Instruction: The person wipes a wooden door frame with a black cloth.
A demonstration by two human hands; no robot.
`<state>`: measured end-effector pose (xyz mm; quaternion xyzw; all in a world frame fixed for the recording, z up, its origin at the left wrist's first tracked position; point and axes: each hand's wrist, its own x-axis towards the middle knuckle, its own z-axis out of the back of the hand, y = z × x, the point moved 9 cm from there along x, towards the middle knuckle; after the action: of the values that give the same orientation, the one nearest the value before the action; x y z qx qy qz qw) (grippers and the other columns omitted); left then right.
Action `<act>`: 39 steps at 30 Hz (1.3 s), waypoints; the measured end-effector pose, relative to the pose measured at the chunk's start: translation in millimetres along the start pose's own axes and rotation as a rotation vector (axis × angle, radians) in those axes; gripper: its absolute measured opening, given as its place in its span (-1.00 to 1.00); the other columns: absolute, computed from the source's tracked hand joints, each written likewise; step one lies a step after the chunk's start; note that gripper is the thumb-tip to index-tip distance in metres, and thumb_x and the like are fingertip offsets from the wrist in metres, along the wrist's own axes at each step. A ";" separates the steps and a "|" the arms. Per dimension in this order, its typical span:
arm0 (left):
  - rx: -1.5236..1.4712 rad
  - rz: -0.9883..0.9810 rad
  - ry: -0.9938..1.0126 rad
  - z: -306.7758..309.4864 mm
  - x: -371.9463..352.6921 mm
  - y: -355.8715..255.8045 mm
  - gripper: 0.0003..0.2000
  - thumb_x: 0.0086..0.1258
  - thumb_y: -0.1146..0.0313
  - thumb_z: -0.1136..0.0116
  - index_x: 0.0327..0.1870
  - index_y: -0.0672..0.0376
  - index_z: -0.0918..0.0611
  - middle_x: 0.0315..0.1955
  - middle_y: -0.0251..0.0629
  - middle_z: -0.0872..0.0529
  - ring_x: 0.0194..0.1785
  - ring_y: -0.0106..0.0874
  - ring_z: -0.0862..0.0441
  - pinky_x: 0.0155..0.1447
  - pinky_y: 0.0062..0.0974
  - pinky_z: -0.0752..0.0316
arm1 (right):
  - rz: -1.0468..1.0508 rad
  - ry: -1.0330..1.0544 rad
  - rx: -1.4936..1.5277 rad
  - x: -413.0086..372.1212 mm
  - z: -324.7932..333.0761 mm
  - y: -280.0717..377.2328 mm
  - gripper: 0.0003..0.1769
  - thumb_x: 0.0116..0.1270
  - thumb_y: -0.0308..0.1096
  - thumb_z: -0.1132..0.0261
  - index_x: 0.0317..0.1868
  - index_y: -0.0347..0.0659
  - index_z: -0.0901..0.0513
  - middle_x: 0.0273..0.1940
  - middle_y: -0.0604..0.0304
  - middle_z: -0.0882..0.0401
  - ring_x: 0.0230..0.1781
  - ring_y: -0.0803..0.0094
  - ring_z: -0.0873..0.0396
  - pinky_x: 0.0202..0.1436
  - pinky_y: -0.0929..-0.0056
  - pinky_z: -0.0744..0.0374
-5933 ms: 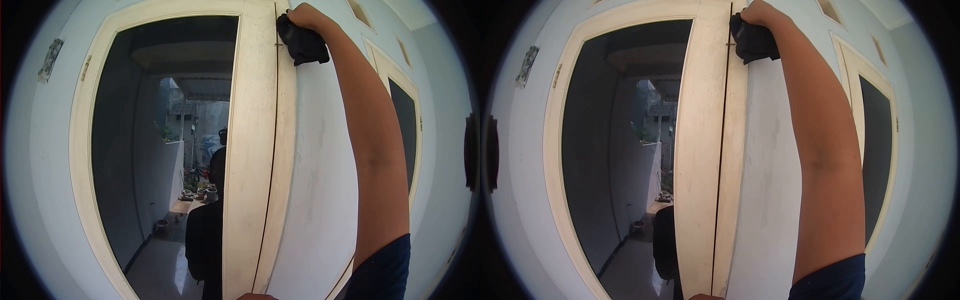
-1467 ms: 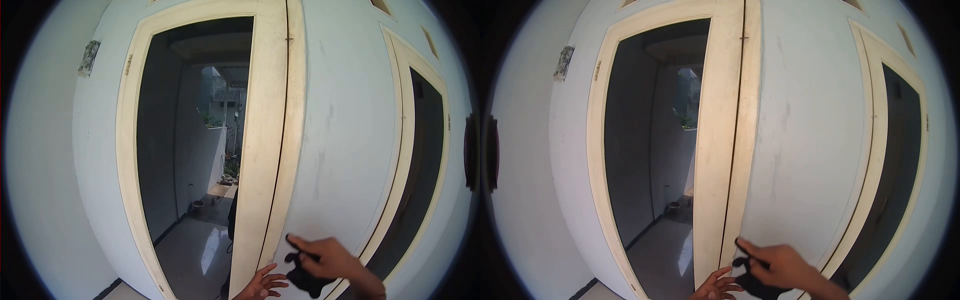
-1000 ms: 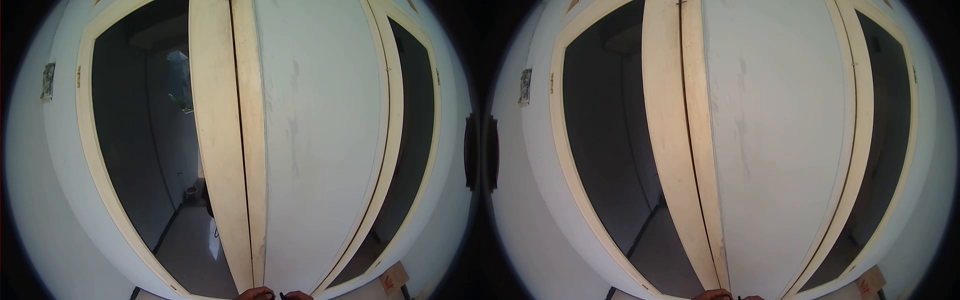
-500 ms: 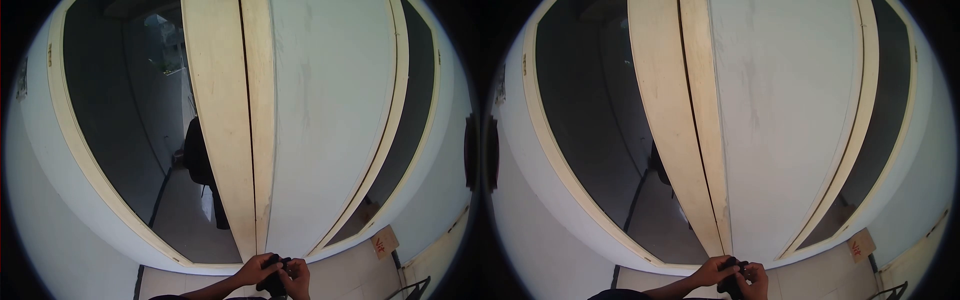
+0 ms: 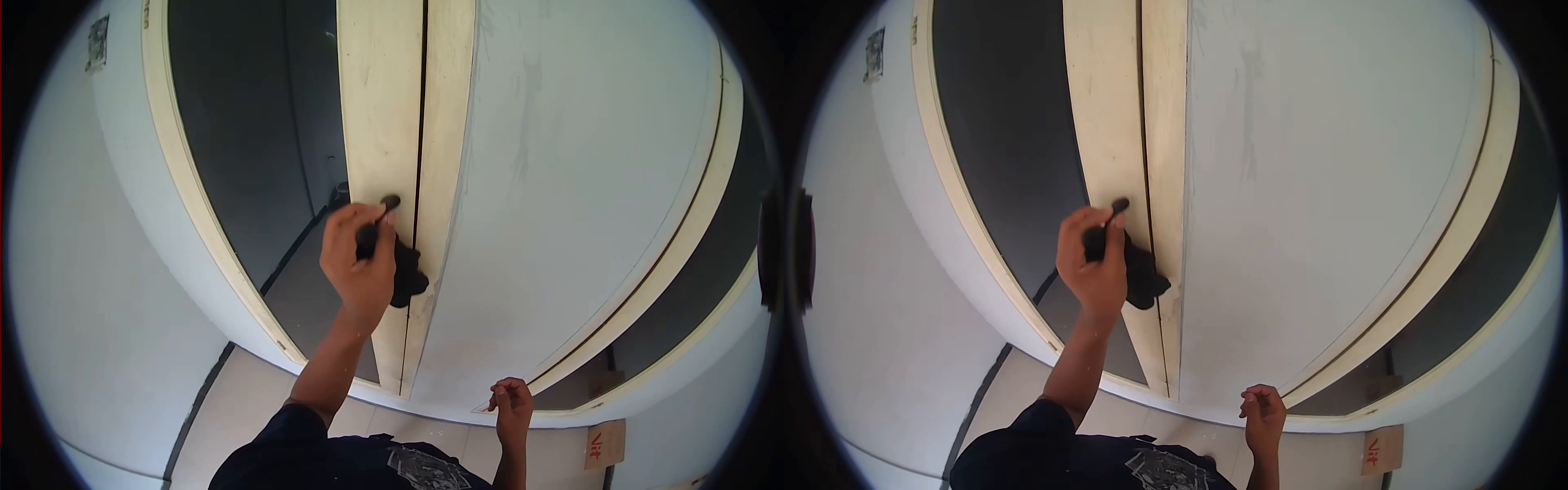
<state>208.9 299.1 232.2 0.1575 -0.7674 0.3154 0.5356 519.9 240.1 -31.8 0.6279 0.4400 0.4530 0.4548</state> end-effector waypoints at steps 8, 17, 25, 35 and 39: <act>0.136 -0.023 0.062 -33.3 -36.2 -19.9 -0.72 0.26 0.70 -0.30 -0.01 0.28 -0.74 -0.10 -0.21 -0.65 -0.25 -0.46 -0.63 -0.15 -0.58 -0.52 | -0.067 0.087 -0.060 11.0 76.9 -18.3 -0.92 0.45 -0.46 -0.24 -0.13 -0.29 -0.57 -0.30 0.17 -0.62 -0.44 0.59 -0.51 -0.38 0.58 -0.53; 0.616 -0.308 0.221 -64.2 -15.5 -46.4 -0.54 0.58 0.10 0.15 0.22 0.24 -0.63 0.24 -0.28 -0.54 0.45 0.04 -0.10 0.26 -0.05 0.05 | -0.181 0.223 -0.133 24.2 97.1 -48.0 -0.90 0.44 -0.45 -0.24 -0.10 -0.28 -0.59 -0.30 0.19 -0.64 -0.41 0.57 -0.55 -0.36 0.57 -0.59; 0.603 -0.599 0.033 -102.8 130.7 -94.4 -0.52 0.59 0.08 0.21 0.19 0.24 -0.64 0.19 -0.21 -0.53 0.35 0.05 -0.18 0.24 0.03 0.02 | -0.109 0.286 -0.245 32.6 78.5 -25.8 -0.76 0.52 -0.29 -0.21 0.03 -0.27 -0.64 -0.22 0.16 -0.67 -0.30 0.48 -0.56 -0.23 0.46 -0.59; 0.626 -0.518 0.334 -83.7 51.7 -68.6 -0.35 0.53 -0.10 0.19 0.28 0.37 -0.53 0.27 -0.07 -0.44 0.29 -0.02 -0.21 0.23 -0.03 0.03 | -0.141 0.300 -0.262 42.1 39.7 -44.6 -0.72 0.52 -0.21 -0.24 0.02 -0.25 -0.66 -0.23 0.18 -0.68 -0.35 0.51 -0.56 -0.24 0.48 -0.59; 0.626 -0.508 0.400 -81.2 29.3 -58.1 -0.29 0.54 -0.17 0.25 0.32 0.38 -0.49 0.30 -0.04 -0.41 0.36 0.02 -0.15 0.22 0.01 0.04 | -0.125 0.324 -0.227 46.0 24.1 -56.6 -0.72 0.51 -0.22 -0.22 0.03 -0.23 -0.66 -0.22 0.16 -0.68 -0.34 0.50 -0.57 -0.24 0.48 -0.60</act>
<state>290.2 311.2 295.9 0.4313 -0.4535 0.4154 0.6602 544.6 291.6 -83.2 0.4630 0.4914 0.5659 0.4732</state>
